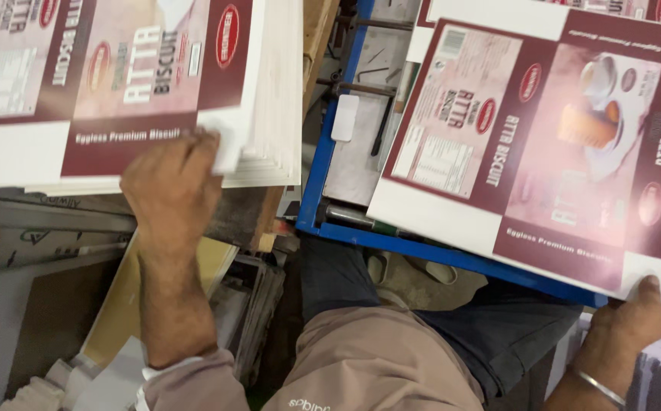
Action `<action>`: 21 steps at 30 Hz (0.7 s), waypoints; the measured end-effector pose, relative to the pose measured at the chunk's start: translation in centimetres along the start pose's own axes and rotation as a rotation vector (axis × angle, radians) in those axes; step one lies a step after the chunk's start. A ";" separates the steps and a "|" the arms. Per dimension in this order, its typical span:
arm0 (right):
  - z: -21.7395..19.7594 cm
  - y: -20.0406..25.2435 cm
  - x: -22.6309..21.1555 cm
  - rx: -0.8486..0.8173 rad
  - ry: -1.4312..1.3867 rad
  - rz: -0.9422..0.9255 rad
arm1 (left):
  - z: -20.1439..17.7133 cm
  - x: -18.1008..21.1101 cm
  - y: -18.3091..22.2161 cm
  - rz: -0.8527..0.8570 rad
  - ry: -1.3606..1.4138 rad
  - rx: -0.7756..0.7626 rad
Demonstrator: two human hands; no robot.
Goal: The person sits on the floor and repeatedly picks up printed biscuit box sheets from a stack on the left. They feed each sheet into a blue conveyor machine on the right, which transports the sheets through rollers. The person continues this repetitive feeding process throughout the clip.
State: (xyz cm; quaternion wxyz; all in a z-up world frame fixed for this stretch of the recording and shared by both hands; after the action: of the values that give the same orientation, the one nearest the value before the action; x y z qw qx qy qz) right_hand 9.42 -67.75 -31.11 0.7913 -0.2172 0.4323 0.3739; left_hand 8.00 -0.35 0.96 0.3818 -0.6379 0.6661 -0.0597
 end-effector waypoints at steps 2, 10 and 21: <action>-1.8 1.2 -0.1 0.102 -0.030 0.006 | -0.5 0.3 1.0 -0.031 0.034 0.054; -5.3 7.1 -2.6 0.008 0.078 -0.008 | -2.3 1.0 1.1 -0.085 0.081 0.057; 0.7 1.6 0.5 0.220 -0.111 0.080 | -0.6 0.2 1.8 -0.165 0.094 0.111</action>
State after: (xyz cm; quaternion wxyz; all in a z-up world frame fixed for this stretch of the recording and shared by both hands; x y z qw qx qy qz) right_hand 8.68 -66.06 -31.25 0.8176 -0.0907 0.4343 0.3670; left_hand 6.22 -0.48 0.32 0.3788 -0.6649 0.6242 -0.1575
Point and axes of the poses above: each hand's wrist, its own y-axis away from the middle knuckle, its own z-axis out of the palm, x = y × z, the point moved 5 cm from there along -y, towards the middle knuckle, and after that the axes turned 15 degrees about -y, right-handed, at the moved point
